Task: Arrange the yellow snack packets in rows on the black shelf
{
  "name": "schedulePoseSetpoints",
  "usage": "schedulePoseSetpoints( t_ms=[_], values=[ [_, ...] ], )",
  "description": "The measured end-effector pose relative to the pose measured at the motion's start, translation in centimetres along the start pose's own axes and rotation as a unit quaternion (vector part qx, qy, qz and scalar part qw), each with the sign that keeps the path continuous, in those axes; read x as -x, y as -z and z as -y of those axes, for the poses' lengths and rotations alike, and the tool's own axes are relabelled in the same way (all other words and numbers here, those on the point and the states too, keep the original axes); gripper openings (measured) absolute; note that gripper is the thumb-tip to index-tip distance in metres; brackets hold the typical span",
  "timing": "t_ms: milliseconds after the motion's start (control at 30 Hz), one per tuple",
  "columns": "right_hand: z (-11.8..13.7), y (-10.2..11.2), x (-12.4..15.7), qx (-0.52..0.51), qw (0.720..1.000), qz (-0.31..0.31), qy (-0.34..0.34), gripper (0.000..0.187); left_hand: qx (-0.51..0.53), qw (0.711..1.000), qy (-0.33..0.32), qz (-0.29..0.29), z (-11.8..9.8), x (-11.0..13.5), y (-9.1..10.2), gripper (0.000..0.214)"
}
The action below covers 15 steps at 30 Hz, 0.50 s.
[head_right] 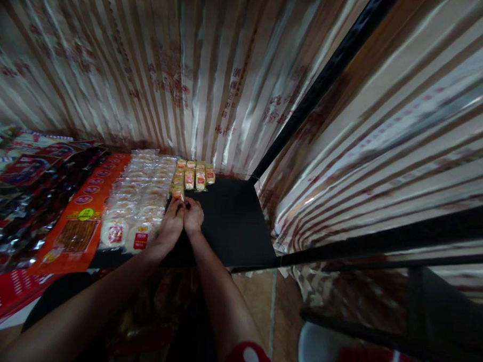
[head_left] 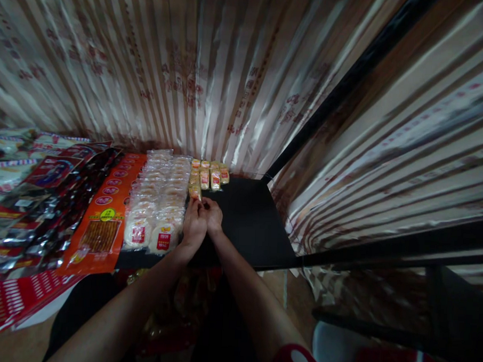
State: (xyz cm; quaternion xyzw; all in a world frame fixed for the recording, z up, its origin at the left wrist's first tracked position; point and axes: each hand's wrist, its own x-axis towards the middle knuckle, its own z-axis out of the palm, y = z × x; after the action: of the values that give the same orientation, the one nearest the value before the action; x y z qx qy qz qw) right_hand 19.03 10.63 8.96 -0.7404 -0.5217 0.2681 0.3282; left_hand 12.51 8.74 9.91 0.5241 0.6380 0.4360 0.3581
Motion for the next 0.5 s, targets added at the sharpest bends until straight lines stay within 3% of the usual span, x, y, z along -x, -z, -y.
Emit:
schedulePoseSetpoints(
  t_ms=[200, 500],
  values=[
    [0.7, 0.4, -0.3, 0.018, 0.999, 0.033, -0.023, 0.035, 0.022, 1.0, -0.004, -0.003, 0.4, -0.2, -0.2, 0.039],
    [1.9, 0.9, -0.3, 0.073, 0.994, 0.084, 0.005, 0.041, 0.026, 0.999, 0.016, 0.016, 1.1, -0.8, -0.3, 0.044]
  ],
)
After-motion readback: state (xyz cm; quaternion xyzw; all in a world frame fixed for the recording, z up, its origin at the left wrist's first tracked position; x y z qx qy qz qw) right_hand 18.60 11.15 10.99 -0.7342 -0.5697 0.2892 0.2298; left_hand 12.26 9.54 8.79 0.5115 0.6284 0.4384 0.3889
